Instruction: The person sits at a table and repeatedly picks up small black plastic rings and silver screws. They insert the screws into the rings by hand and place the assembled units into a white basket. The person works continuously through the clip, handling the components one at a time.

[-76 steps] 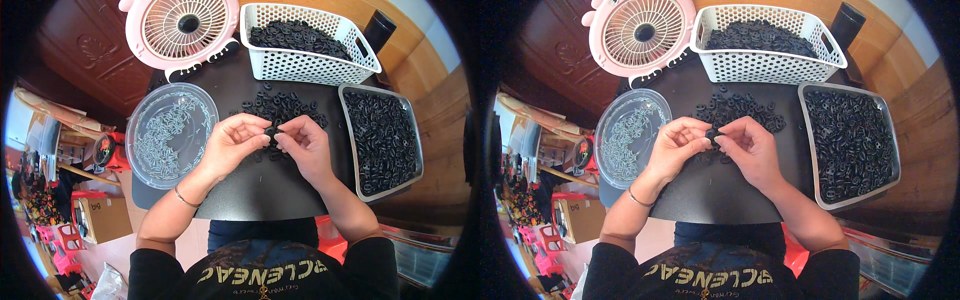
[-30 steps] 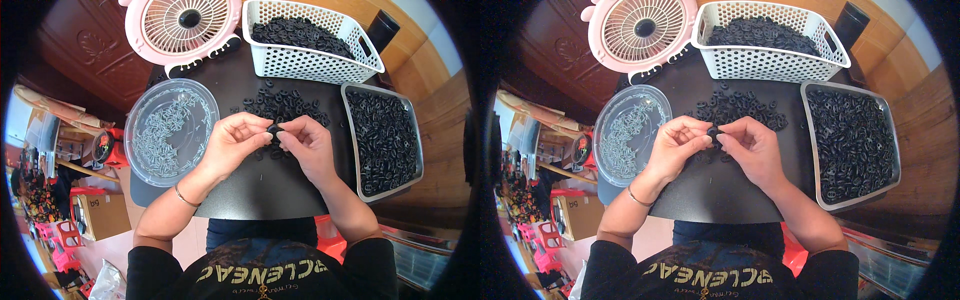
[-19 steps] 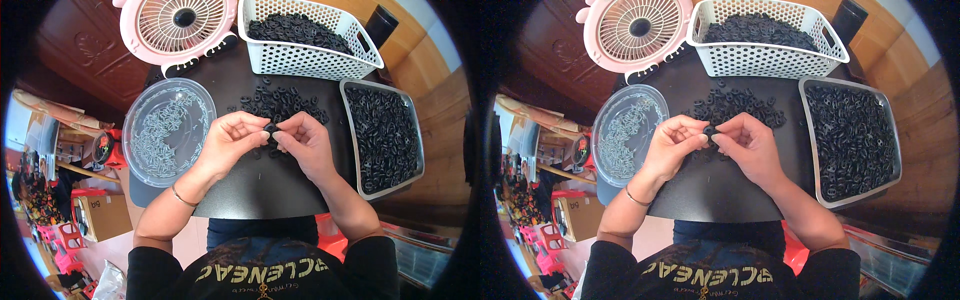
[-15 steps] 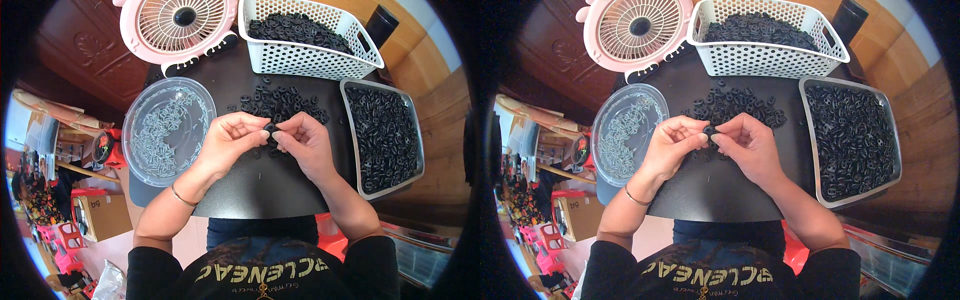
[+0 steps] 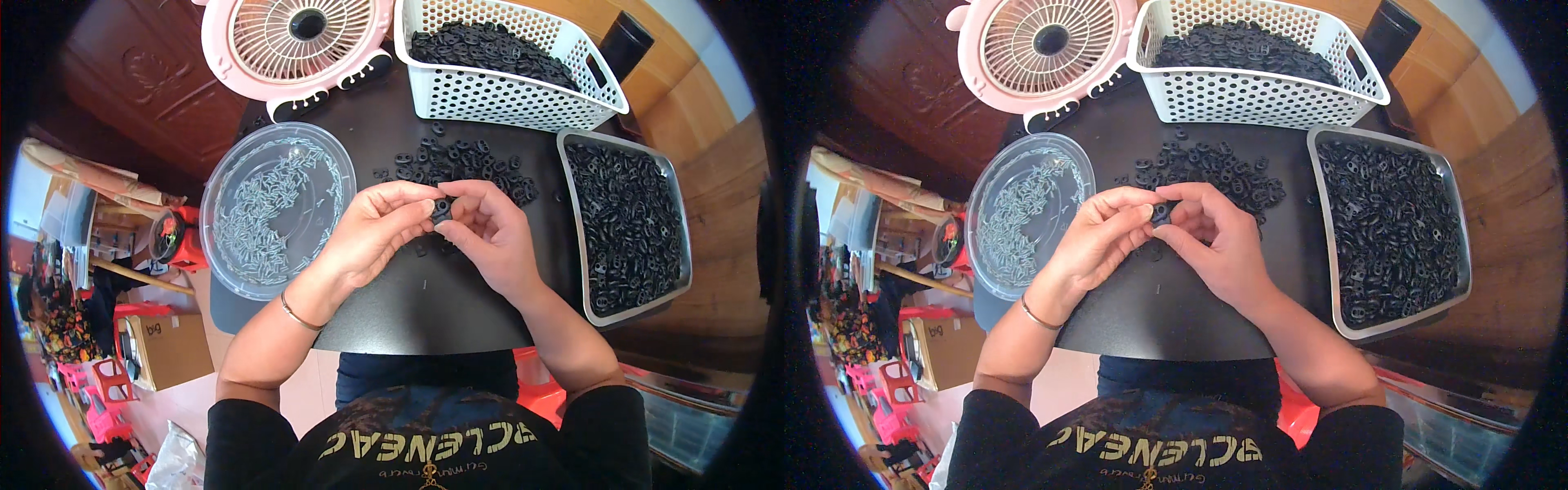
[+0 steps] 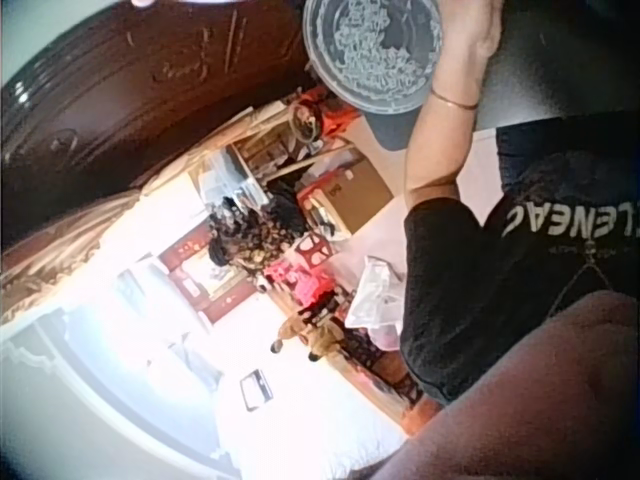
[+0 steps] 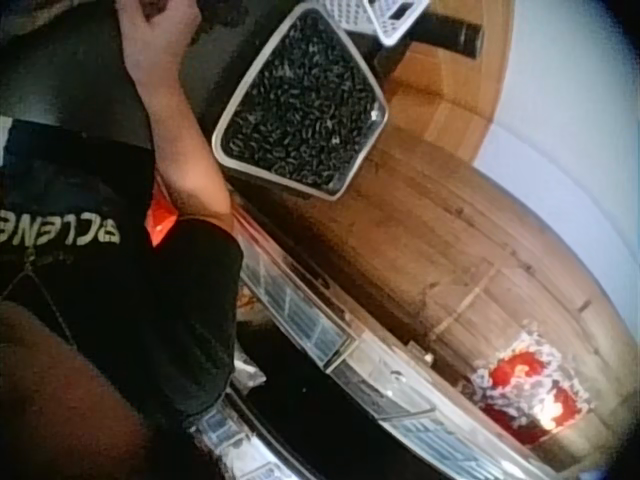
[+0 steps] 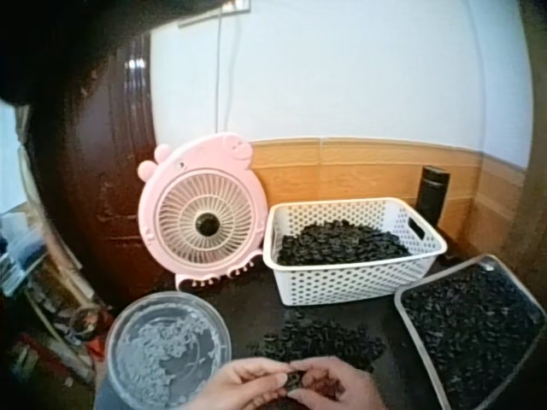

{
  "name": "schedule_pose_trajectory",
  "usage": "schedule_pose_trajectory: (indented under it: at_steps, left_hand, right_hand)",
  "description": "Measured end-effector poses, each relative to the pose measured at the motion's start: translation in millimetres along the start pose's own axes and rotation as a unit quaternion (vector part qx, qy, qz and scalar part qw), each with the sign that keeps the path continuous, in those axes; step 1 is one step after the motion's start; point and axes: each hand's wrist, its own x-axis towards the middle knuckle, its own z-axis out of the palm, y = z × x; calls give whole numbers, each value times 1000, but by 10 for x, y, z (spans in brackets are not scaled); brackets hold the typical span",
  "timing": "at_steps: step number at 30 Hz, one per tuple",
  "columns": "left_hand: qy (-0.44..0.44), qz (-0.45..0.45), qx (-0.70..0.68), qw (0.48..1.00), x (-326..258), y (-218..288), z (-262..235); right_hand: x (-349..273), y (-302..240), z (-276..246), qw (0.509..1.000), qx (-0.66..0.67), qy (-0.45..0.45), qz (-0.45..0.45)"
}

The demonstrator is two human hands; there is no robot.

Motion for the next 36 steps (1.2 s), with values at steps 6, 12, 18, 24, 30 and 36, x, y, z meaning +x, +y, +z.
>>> schedule_pose_trajectory:
  at_steps: [6, 12, 18, 24, 30, 36]
  left_hand:
    - [-1, -7, 7, 1000, 3, 13, 26]
    - [-4, -15, 13, 1000, 2, -4, 11]
    - [2, -20, 16, 1000, 3, -4, 12]
    - [-1, -17, 16, 1000, -3, -3, 11]
    - [-1, -19, 14, 1000, -1, 3, 27]
    - [-9, -27, 24, 999, -3, 1, 9]
  right_hand:
    - [3, 15, 3, 998, -62, 4, -23]
    - [-10, 45, -7, 998, -58, 8, -19]
    - [-11, 51, -7, 999, -39, 5, 5]
    - [-7, 47, 3, 1000, -30, 2, -2]
    - [-7, 47, -25, 997, -65, -4, -32]
    - [-21, 29, -19, 992, -119, 7, -37]
